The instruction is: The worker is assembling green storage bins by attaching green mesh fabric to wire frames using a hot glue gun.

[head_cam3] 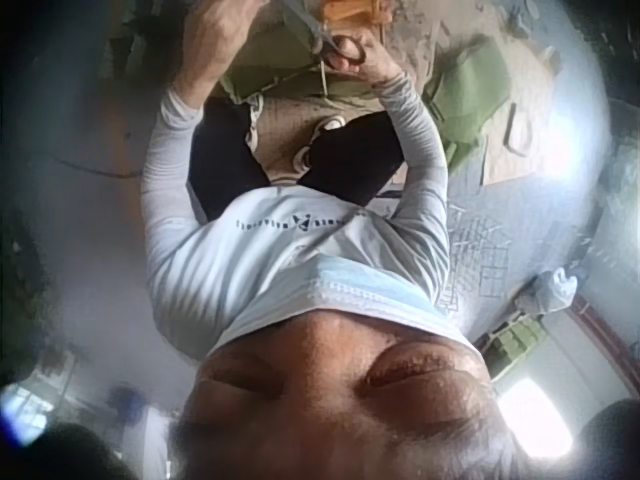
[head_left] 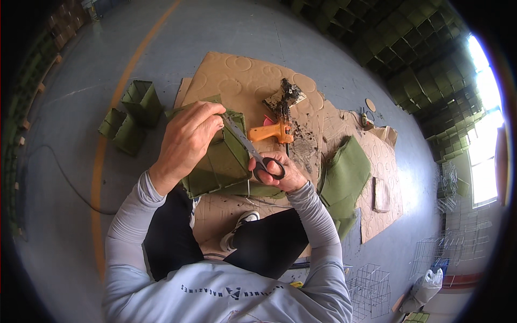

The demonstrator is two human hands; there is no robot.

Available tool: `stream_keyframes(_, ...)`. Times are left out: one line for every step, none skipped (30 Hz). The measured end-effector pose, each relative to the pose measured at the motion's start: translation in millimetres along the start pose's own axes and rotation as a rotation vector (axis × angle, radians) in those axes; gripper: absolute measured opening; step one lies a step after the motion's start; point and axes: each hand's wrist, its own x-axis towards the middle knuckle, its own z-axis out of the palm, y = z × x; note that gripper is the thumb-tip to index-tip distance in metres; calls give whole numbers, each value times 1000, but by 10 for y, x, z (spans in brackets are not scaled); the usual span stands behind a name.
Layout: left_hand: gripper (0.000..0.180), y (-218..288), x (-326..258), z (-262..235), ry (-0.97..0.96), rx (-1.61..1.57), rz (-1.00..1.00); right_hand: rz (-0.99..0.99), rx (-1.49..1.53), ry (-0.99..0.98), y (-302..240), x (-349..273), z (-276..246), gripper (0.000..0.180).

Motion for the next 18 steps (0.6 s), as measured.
stream_keyframes(19,6,-4,-3,-11,-10,-9,0,-1,-1,1,1,27,68)
stream_keyframes(19,13,-11,1,-11,-11,-9,10,20,-22,-12,3,101,71)
stream_keyframes(21,19,-18,9,-8,-52,-56,19,41,-43,-17,4,142,74)
stream_keyframes(22,25,-24,15,-5,-93,-103,33,61,-89,35,18,83,81)
stream_keyframes(22,32,-21,6,-5,-94,-102,33,61,-88,38,20,58,81)
stream_keyframes(21,41,-12,-9,-18,-79,-119,56,32,-129,32,10,30,83)
stream_keyframes(21,46,-7,-15,-32,-64,-137,78,3,-171,20,-8,9,85)
stream_keyframes(21,49,-4,-15,-32,-62,-138,79,3,-172,-16,-25,8,85)
stream_keyframes(20,55,1,-9,0,-42,-139,61,-38,-180,-63,-52,12,87)
stream_keyframes(20,53,2,-5,31,-22,-141,43,-79,-188,-100,-63,31,88)
stream_keyframes(20,35,-11,5,30,-21,-141,43,-77,-189,-106,-72,71,88)
stream_keyframes(20,7,-30,20,1,-18,-144,-56,-40,-164,-99,-92,126,88)
stream_keyframes(20,-11,-40,25,-28,-15,-147,-156,-1,-138,-106,-108,180,89)
stream_keyframes(20,-5,-30,27,-30,-18,-145,-130,-101,-62,-167,-153,222,86)
stream_keyframes(18,10,-12,31,-15,-24,-154,-132,-99,-59,-192,-183,257,86)
stream_keyframes(17,17,3,32,-1,-31,-163,-134,-237,55,-205,-210,292,81)
stream_keyframes(17,18,15,30,-5,-32,-159,-136,-373,169,-202,-240,332,77)
stream_keyframes(17,11,29,32,-8,-6,-123,-224,-392,302,-154,-219,419,67)
